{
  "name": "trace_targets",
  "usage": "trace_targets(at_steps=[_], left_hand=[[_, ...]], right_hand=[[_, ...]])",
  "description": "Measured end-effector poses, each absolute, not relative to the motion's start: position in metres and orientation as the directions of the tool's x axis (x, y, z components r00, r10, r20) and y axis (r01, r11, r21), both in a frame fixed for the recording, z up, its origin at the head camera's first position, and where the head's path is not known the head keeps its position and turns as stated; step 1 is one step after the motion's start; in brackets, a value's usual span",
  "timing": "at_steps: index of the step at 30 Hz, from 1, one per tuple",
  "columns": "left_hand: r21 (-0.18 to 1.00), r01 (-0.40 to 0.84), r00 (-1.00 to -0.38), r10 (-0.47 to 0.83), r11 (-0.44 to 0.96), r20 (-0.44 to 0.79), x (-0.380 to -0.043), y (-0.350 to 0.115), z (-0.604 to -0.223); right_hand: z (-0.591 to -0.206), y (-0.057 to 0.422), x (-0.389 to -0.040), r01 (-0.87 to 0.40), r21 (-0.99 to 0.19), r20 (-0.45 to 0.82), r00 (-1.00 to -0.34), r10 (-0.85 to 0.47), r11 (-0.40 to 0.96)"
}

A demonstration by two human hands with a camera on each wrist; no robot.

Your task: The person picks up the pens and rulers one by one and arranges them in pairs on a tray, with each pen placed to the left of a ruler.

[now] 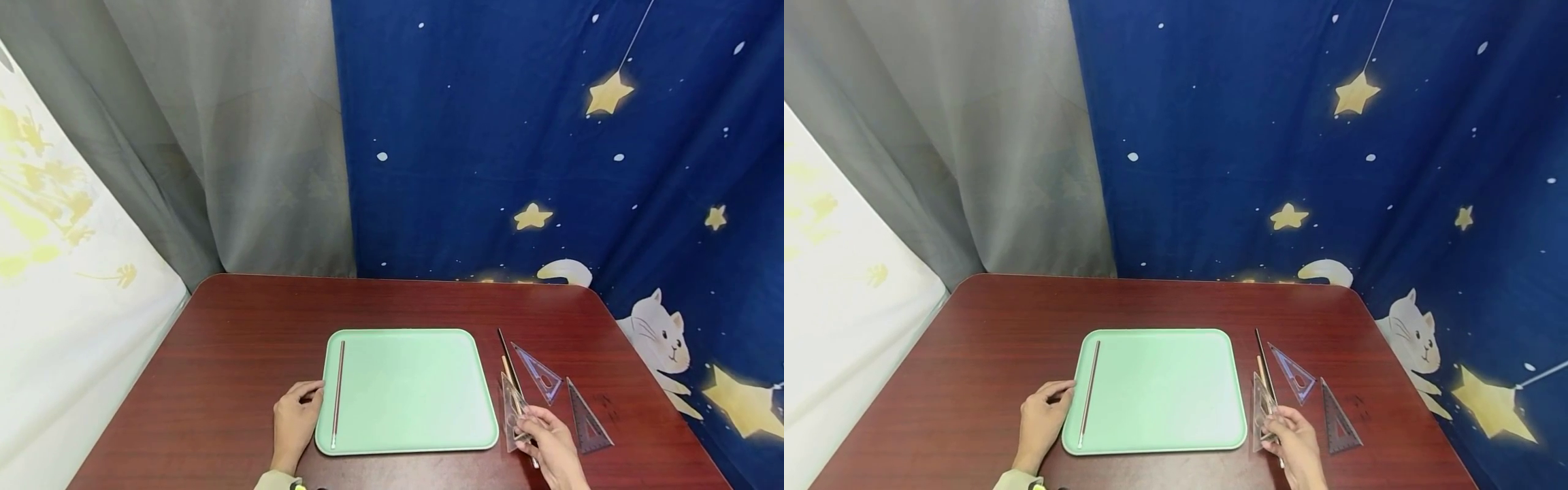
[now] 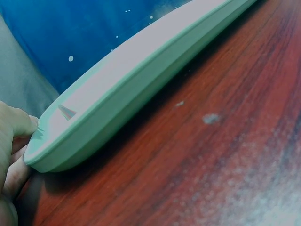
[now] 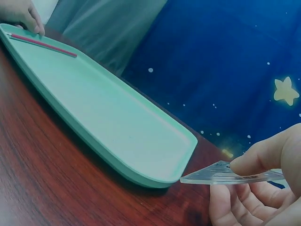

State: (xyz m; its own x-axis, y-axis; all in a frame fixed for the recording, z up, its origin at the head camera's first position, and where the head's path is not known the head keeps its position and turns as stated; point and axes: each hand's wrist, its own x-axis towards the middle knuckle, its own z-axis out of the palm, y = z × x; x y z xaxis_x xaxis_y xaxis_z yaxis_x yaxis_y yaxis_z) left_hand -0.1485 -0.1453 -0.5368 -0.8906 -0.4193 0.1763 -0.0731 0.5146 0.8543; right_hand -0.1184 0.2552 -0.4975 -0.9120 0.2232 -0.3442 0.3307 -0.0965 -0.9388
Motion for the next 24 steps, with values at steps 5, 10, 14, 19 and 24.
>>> trace_targets(at_steps=[5,10,14,19,24], left_hand=[[0.849,-0.084,-0.887,-0.427,0.522,0.175,-0.149,-0.145,-0.536],[0.848,-0.109,-0.893,-0.426,0.519,0.147,-0.150,-0.146,-0.536],[0.847,-0.114,-0.897,-0.421,0.519,0.137,-0.150,-0.147,-0.536],[0.847,-0.109,-0.894,-0.423,0.520,0.145,-0.150,-0.147,-0.536],[0.848,-0.103,-0.893,-0.424,0.520,0.151,-0.149,-0.146,-0.536]], right_hand=[[-0.498,0.249,-0.116,0.314,-0.943,-0.331,-0.924,0.193,-0.112],[-0.496,0.241,-0.115,0.347,-0.931,-0.364,-0.913,0.183,-0.117],[-0.494,0.232,-0.115,0.368,-0.922,-0.385,-0.904,0.184,-0.120],[-0.496,0.223,-0.115,0.362,-0.927,-0.374,-0.910,0.179,-0.098],[-0.496,0.218,-0.115,0.376,-0.921,-0.389,-0.908,0.157,-0.103]])
